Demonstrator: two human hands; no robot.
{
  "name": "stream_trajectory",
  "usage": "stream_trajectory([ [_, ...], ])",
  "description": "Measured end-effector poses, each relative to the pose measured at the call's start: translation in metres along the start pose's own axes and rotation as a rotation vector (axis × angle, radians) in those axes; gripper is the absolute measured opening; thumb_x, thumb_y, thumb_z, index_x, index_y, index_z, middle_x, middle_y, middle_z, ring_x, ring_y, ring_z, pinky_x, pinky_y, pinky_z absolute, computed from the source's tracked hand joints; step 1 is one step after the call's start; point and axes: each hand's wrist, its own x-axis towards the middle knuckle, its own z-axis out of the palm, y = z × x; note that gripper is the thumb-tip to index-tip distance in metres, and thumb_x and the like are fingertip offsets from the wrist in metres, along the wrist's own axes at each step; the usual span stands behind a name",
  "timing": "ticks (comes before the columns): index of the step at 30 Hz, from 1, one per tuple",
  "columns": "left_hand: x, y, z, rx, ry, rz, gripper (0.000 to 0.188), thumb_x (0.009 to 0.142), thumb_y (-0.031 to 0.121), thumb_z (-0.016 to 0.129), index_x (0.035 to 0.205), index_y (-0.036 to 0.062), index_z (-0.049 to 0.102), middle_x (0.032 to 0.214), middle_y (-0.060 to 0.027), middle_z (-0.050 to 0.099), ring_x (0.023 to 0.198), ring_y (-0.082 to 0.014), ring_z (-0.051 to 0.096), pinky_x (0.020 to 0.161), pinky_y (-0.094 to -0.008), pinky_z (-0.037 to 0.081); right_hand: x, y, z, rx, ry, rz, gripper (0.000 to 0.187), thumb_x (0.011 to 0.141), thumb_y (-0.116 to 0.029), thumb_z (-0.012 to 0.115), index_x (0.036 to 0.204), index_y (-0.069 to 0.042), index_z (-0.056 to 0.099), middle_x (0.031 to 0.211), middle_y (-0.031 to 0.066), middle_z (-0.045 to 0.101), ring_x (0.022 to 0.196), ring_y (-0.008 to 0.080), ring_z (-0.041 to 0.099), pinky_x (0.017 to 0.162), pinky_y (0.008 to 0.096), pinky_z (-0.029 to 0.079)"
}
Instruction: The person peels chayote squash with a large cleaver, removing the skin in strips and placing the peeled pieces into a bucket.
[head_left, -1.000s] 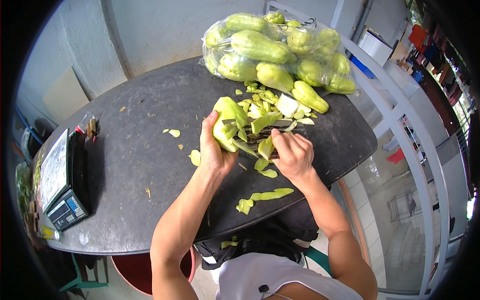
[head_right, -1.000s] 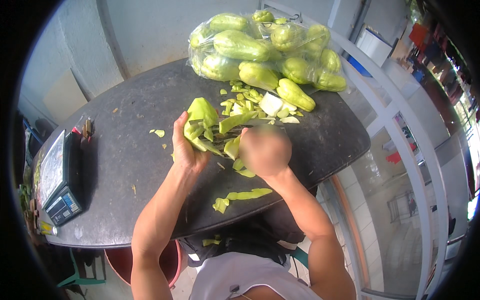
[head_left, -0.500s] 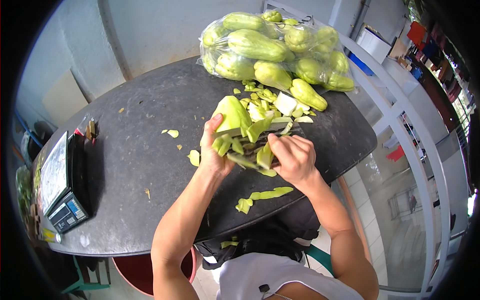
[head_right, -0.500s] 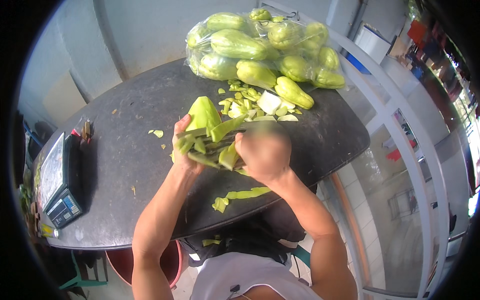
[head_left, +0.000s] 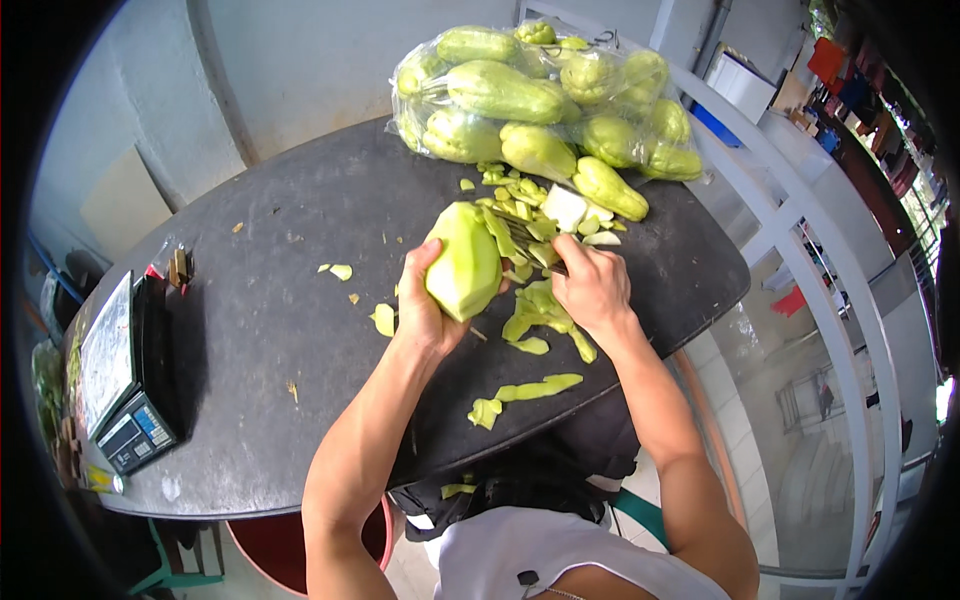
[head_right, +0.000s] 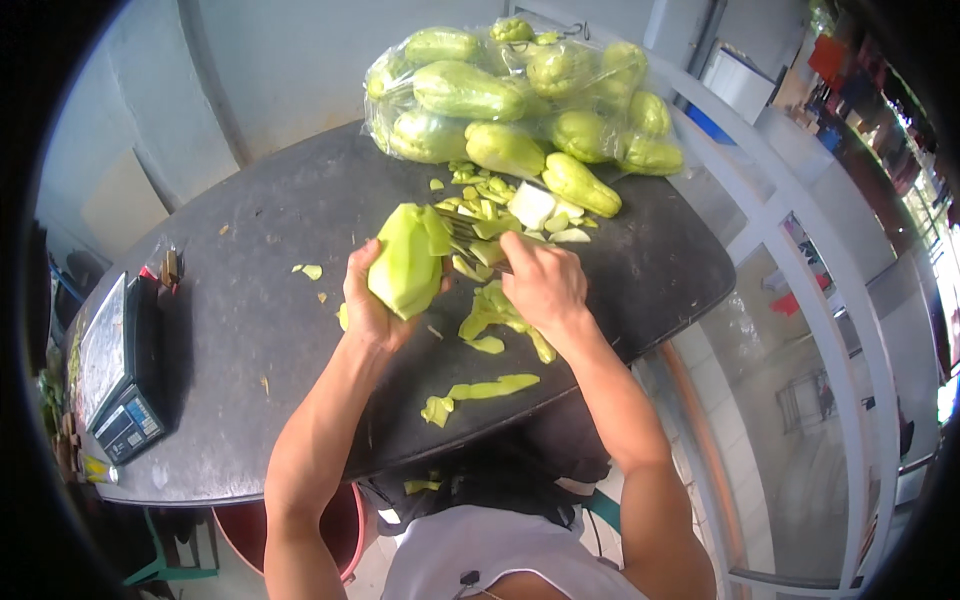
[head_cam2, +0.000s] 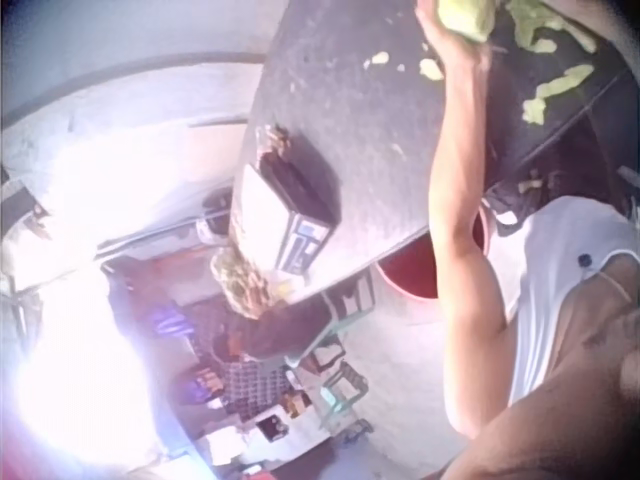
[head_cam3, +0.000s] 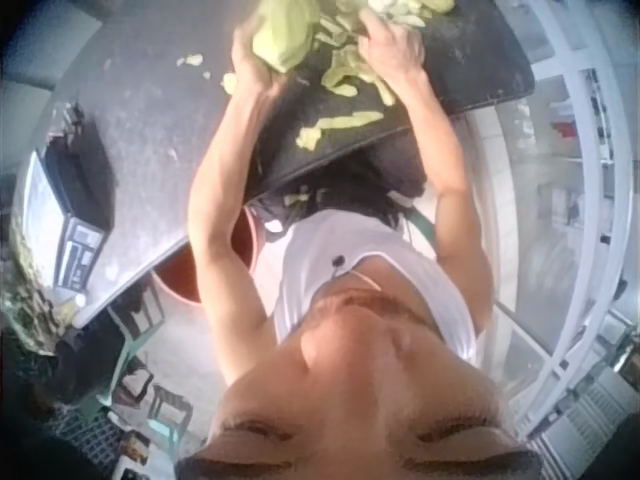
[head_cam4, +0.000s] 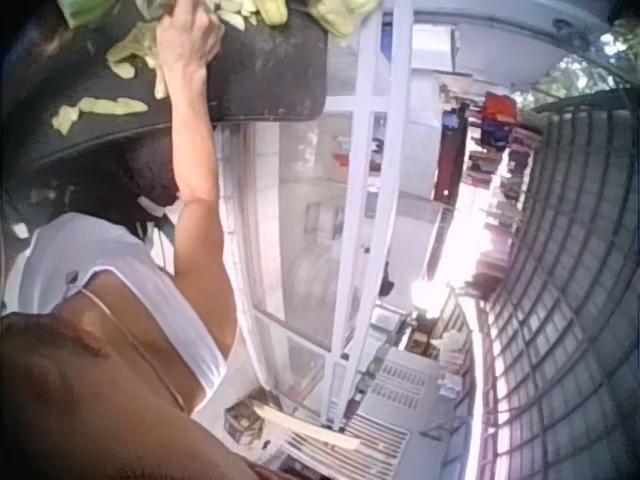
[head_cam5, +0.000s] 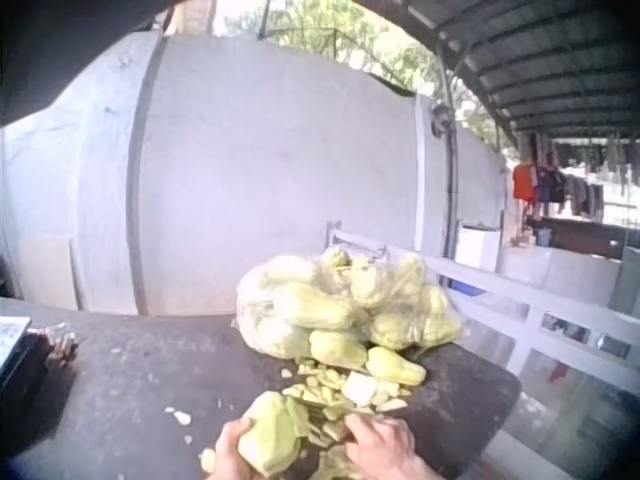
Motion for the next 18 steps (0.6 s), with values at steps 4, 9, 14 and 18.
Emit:
stream_trajectory([
  [4, 0.004, 0.001, 0.000, -0.019, -0.058, 0.017, 0.062, 0.088, 0.049, 0.053, 0.127, 0.0020, 0.057, 0.117, -0.0187, 0.064, 0.105, -0.0331, 0.062, 0.080, -0.0470, 0.054, -0.004, -0.011, -0.012, 0.110, 0.045, -0.027, 0.027, 0.069, -0.005, 0.071, 0.092, -0.008, 0.057, 0.071, 0.0120, 0.066, 0.067, 0.0328, 0.069, 0.058, 0.0430, 0.054],
  [9, -0.001, 0.000, 0.003, 0.027, 0.046, 0.022, 0.064, 0.088, 0.051, 0.051, 0.128, 0.0022, 0.056, 0.119, -0.0189, 0.062, 0.098, -0.0321, 0.063, 0.076, -0.0452, 0.054, 0.007, -0.011, -0.009, 0.163, -0.007, -0.062, 0.028, 0.073, -0.006, 0.071, 0.096, -0.008, 0.056, 0.076, 0.0125, 0.068, 0.070, 0.0348, 0.069, 0.060, 0.0453, 0.054],
  [14, 0.001, 0.005, -0.001, -0.034, -0.071, 0.016, 0.065, 0.088, 0.053, 0.051, 0.129, 0.0026, 0.056, 0.112, -0.0198, 0.063, 0.092, -0.0330, 0.064, 0.074, -0.0431, 0.055, 0.008, -0.004, -0.002, 0.057, -0.083, 0.114, 0.020, 0.076, -0.005, 0.068, 0.095, -0.009, 0.060, 0.076, 0.0173, 0.068, 0.069, 0.0379, 0.068, 0.060, 0.0457, 0.054],
  [18, 0.002, 0.001, 0.001, -0.046, 0.041, 0.032, 0.067, 0.089, 0.056, 0.051, 0.128, 0.0020, 0.056, 0.109, -0.0187, 0.063, 0.092, -0.0341, 0.064, 0.074, -0.0424, 0.055, -0.002, -0.008, -0.011, 0.225, 0.035, 0.085, 0.031, 0.075, -0.010, 0.074, 0.100, -0.009, 0.057, 0.076, 0.0139, 0.069, 0.069, 0.0370, 0.068, 0.061, 0.0467, 0.055],
])
